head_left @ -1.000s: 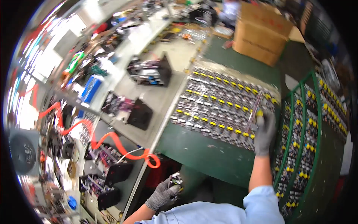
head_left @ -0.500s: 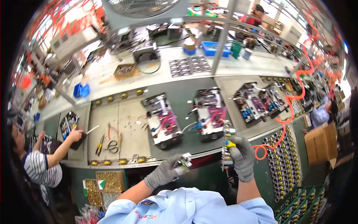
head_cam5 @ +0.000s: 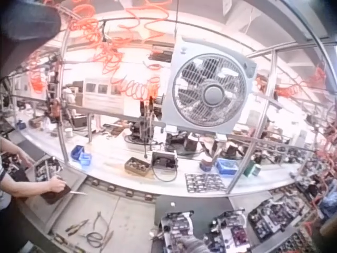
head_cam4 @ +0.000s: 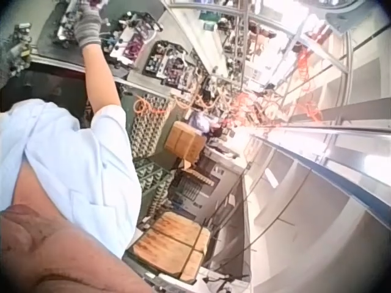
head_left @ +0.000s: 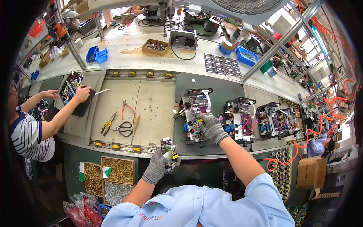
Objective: Assembling and soldering components onto electronic circuit boards at a factory production workstation.
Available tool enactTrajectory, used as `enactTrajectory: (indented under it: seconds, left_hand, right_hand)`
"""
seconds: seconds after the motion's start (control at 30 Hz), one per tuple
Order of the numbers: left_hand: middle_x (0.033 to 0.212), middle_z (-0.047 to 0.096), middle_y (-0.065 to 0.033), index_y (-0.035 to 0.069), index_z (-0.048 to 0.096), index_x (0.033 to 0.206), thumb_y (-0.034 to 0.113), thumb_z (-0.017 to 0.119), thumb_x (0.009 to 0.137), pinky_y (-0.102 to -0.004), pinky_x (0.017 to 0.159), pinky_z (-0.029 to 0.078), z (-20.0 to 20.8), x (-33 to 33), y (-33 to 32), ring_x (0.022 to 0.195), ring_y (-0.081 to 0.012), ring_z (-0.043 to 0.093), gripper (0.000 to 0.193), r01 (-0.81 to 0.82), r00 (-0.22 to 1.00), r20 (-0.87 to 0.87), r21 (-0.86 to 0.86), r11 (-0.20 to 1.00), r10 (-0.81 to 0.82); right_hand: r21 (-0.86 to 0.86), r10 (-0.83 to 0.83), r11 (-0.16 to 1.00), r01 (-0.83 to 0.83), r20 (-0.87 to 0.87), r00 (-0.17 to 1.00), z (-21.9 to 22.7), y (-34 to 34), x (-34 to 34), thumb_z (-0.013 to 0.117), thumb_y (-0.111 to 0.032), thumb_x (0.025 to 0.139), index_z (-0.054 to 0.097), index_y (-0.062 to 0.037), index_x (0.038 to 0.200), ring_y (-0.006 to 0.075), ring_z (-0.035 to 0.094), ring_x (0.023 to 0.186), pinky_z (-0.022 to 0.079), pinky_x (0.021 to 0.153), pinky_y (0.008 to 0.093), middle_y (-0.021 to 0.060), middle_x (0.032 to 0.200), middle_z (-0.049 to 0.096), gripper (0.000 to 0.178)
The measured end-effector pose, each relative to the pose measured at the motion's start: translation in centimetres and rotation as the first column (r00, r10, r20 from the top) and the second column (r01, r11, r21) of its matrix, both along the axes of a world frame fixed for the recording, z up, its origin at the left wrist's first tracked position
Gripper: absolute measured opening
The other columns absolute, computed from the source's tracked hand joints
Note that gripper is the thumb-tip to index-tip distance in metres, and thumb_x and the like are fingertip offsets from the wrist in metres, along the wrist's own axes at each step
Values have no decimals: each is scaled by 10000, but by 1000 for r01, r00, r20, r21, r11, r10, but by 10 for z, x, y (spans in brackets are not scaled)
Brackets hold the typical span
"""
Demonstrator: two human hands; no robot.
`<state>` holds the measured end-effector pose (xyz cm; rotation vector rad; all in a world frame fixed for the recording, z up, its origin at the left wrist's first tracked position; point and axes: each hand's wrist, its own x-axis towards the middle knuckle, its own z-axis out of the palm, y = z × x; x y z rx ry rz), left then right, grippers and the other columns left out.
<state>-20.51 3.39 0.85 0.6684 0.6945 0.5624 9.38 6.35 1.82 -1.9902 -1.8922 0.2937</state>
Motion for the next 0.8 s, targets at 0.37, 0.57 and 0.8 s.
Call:
enactTrajectory:
  seconds: [0.37,0.57,0.8]
  left_hand:
    - [953,638,-76,24,551,1114,322,637,942,-322,720,607,-27,-14,17,833,-164,677,354,16,997,-71,15,1000,-15]
    - [969,643,-76,34,564,1117,346,652,933,-333,745,607,-25,2,17,856,-170,678,373,67,992,-107,-9,998,-68]
    - [997,643,-91,55,559,1168,358,626,950,-370,779,604,-16,15,17,881,-199,676,379,77,992,-99,-70,995,-84]
  right_hand:
    - [-160,-36,986,53,107,994,-18,12,-4,592,-79,865,649,-91,1095,378,635,918,525,836,448,179,1048,625,237]
    - [-154,-7,988,26,122,993,-18,12,-5,595,-93,869,640,-97,1109,386,628,896,522,809,468,177,1011,618,245]
    - [-303,-10,951,67,184,983,5,18,-12,597,-157,878,606,-116,1184,377,634,893,527,790,478,180,1002,611,309]
